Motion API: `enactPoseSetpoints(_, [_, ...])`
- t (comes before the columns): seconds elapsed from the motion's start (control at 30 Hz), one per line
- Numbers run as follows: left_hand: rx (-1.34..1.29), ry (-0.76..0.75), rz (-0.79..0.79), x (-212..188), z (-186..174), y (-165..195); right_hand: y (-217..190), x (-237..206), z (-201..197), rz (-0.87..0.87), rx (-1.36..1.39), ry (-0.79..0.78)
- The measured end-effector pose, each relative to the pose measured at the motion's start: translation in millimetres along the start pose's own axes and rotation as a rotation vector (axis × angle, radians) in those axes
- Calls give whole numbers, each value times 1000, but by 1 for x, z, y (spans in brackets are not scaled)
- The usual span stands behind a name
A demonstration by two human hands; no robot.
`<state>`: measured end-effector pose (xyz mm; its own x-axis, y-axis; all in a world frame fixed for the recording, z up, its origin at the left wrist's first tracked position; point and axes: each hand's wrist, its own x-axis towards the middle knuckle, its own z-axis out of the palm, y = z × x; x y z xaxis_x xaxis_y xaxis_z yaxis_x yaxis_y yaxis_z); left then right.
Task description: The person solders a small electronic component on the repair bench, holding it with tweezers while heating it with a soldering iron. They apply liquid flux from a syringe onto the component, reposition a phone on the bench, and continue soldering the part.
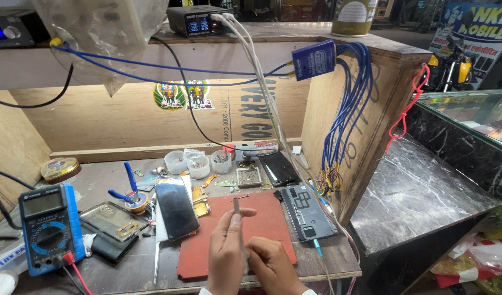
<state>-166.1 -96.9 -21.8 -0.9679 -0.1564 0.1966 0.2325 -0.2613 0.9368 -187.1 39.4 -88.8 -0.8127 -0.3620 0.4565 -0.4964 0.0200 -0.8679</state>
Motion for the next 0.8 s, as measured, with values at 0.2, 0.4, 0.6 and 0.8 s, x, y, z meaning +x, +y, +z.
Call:
enactPoseSetpoints(0.2, [121, -24, -25, 2, 16, 17, 11, -2, -5, 233, 367, 91])
enactPoseSetpoints(0.4, [174, -93, 201, 15, 7, 8, 2, 1, -3, 226, 241, 121])
enactPoseSetpoints(0.6, [388, -88, 238, 53, 5, 3, 4, -1, -2, 183, 313, 288])
enactPoseSetpoints(0.8, [997, -241, 276, 101, 28, -11, 21, -4, 0, 131, 258, 323])
